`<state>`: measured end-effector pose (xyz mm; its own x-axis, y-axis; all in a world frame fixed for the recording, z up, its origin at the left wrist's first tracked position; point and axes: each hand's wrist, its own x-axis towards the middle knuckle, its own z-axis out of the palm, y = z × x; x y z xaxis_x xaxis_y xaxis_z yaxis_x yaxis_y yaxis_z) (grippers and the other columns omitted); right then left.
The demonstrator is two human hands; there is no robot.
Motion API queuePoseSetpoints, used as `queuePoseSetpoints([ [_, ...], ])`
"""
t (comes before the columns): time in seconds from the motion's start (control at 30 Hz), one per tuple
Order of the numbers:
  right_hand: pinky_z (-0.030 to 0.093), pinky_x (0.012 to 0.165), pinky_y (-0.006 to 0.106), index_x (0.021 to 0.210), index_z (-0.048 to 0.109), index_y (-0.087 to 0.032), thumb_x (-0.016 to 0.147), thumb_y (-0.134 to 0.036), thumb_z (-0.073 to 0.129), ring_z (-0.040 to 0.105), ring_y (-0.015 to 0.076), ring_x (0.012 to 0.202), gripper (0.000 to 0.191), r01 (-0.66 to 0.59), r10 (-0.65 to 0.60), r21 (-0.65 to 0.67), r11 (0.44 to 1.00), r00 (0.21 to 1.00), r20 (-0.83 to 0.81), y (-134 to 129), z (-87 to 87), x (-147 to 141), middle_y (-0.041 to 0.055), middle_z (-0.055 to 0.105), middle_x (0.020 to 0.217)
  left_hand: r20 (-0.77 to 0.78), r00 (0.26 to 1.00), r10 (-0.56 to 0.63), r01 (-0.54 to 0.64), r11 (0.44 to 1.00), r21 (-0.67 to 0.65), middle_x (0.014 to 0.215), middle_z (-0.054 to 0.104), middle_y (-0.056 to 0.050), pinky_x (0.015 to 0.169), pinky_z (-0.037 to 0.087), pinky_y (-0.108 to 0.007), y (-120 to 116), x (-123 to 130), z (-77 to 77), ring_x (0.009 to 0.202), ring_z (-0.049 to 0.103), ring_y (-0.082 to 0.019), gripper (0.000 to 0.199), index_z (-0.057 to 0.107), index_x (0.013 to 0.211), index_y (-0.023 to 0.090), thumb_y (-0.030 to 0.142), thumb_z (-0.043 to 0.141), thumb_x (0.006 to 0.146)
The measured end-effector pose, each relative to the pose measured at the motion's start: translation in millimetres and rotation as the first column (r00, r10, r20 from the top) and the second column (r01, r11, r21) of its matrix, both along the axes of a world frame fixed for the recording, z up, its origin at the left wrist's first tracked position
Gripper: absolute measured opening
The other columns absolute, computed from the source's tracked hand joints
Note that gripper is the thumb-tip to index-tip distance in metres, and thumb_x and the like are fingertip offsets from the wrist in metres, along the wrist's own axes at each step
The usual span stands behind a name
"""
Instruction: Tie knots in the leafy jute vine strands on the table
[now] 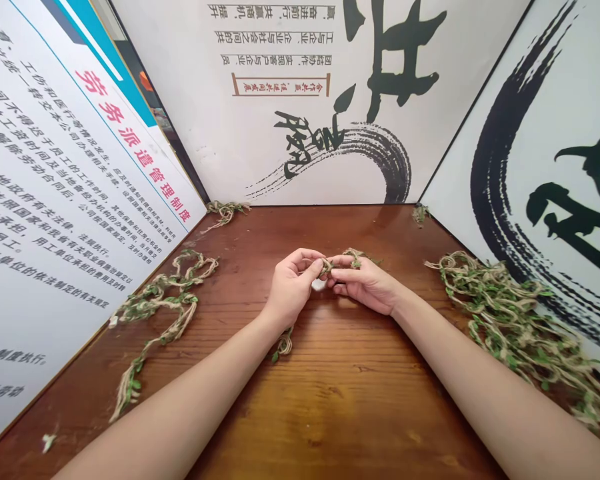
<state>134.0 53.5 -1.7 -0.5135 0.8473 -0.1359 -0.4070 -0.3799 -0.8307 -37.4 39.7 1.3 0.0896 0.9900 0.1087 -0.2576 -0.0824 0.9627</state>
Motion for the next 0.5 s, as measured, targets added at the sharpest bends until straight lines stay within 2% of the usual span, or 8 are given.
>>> queuePoseSetpoints([
  [0.1, 0.055, 0.068, 0.02, 0.083, 0.071, -0.016, 0.067, -0.026, 0.094, 0.071, 0.0127, 0.079, 0.03, 0.013, -0.014, 0.036, 0.999, 0.999, 0.031, -0.4, -1.4, -2.4, 0.0018, 0.073, 0.08, -0.024, 1.0, -0.013, 0.014, 1.0, 0.023, 0.071, 0.067, 0.0, 0.046, 0.039, -0.018, -0.3, 0.4, -0.8, 0.051, 0.054, -0.007, 0.025, 0.067, 0.089, 0.016, 0.037, 0.079, 0.079],
  [0.27, 0.051, 0.06, 0.02, 0.076, 0.066, -0.018, 0.066, -0.031, 0.094, 0.066, 0.0096, 0.063, 0.033, 0.023, -0.024, 0.021, 1.0, 0.999, 0.033, 1.1, -1.0, -1.3, 0.001, 0.072, 0.075, -0.017, 0.999, -0.052, 0.052, 0.998, 0.022, 0.07, 0.067, -0.001, 0.048, 0.04, -0.019, -0.4, 0.3, -0.6, 0.055, 0.058, -0.009, 0.026, 0.063, 0.089, 0.017, 0.039, 0.076, 0.082],
  [0.33, 0.051, 0.061, 0.02, 0.074, 0.065, -0.018, 0.065, -0.031, 0.094, 0.066, 0.0103, 0.064, 0.033, 0.069, -0.069, 0.016, 0.997, 0.997, 0.027, 1.5, -0.6, -1.1, 0.0016, 0.073, 0.073, -0.004, 0.999, -0.047, 0.047, 0.999, 0.028, 0.07, 0.067, -0.001, 0.047, 0.038, -0.018, -0.6, 0.5, -0.3, 0.056, 0.058, -0.009, 0.025, 0.061, 0.09, 0.018, 0.038, 0.075, 0.083],
  [0.43, 0.052, 0.064, 0.022, 0.07, 0.065, -0.018, 0.062, -0.029, 0.094, 0.068, 0.0127, 0.068, 0.033, 0.162, -0.163, 0.022, 0.986, 0.986, 0.037, 1.3, -0.3, -2.6, 0.0014, 0.071, 0.069, 0.015, 0.999, -0.046, 0.046, 0.999, 0.024, 0.07, 0.067, 0.0, 0.043, 0.031, -0.018, -1.6, 1.0, 0.6, 0.048, 0.051, -0.006, 0.024, 0.058, 0.091, 0.019, 0.035, 0.073, 0.083],
  [0.5, 0.049, 0.06, 0.023, 0.067, 0.064, -0.017, 0.061, -0.029, 0.093, 0.065, 0.012, 0.063, 0.032, 0.214, -0.216, 0.041, 0.976, 0.975, 0.049, 0.8, -0.7, -4.6, -0.0003, 0.068, 0.064, 0.002, 0.999, -0.048, 0.048, 0.999, 0.01, 0.07, 0.066, 0.001, 0.039, 0.025, -0.018, -2.6, 0.8, 1.6, 0.042, 0.041, -0.004, 0.023, 0.057, 0.09, 0.018, 0.033, 0.073, 0.082],
])
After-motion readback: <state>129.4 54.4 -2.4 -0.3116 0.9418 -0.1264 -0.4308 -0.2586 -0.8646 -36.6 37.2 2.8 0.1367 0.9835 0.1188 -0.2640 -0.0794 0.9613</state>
